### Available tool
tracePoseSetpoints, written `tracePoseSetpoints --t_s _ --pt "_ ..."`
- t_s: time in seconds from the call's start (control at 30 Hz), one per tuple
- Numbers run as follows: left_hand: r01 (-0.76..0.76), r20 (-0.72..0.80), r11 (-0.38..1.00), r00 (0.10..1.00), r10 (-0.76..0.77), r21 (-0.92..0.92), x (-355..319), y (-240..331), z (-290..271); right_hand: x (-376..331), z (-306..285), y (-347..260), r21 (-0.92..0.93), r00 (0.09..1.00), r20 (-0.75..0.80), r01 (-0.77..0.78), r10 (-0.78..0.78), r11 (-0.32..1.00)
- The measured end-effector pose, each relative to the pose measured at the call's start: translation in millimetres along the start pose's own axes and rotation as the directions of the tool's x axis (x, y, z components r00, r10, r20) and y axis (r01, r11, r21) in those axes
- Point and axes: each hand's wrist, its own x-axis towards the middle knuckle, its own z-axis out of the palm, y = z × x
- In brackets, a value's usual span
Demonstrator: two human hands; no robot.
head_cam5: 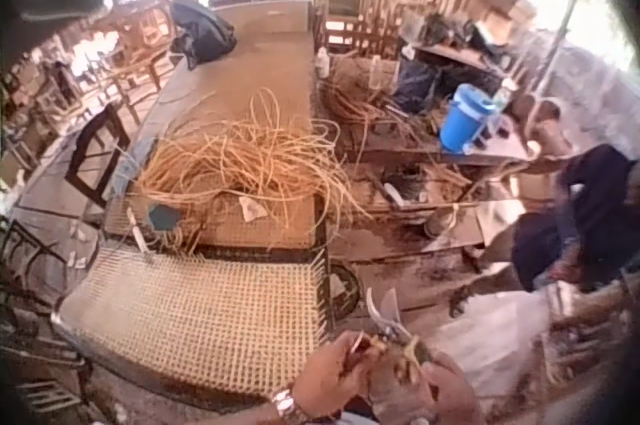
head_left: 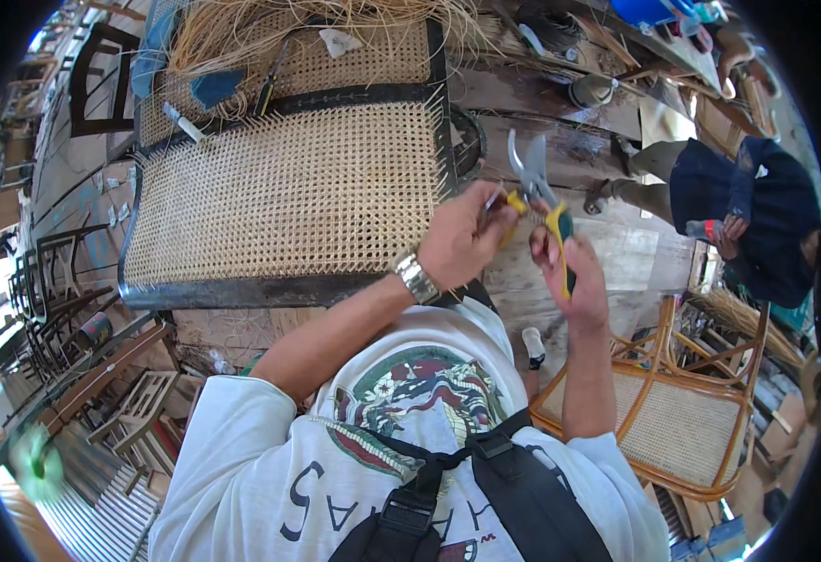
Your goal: Weaving rattan strips onto a chair seat frame to repair or create a seat.
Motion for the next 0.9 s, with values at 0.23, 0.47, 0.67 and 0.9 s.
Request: tracePoseSetpoints --t_s 0.23,0.47,0.67,0.9 --pt "-0.122 0.297 0.992 0.946 0.127 -0.037 -32.6 5.3 13.6 -51.3 -9.5 -3.1 0.007 0.989 -0.02 -0.145 0.145 0.989" --pt "-0.3 0.294 0.954 0.913 0.282 0.019 -36.3 5.3 4.7 -48.8 7.0 -19.6 -0.004 0.976 -0.052 -0.212 0.212 0.977" --pt "-0.16 0.388 0.873 0.921 -0.036 0.461 -49.3 15.4 -1.7 -55.6 8.1 -16.4 -0.078 0.898 -0.097 -0.437 0.43 0.896" --pt "0.044 -0.114 0.801 0.993 0.03 0.597 -34.1 -32.1 -32.1 -69.2 18.7 -0.8 -0.194 0.89 -0.267 -0.425 0.37 0.884"
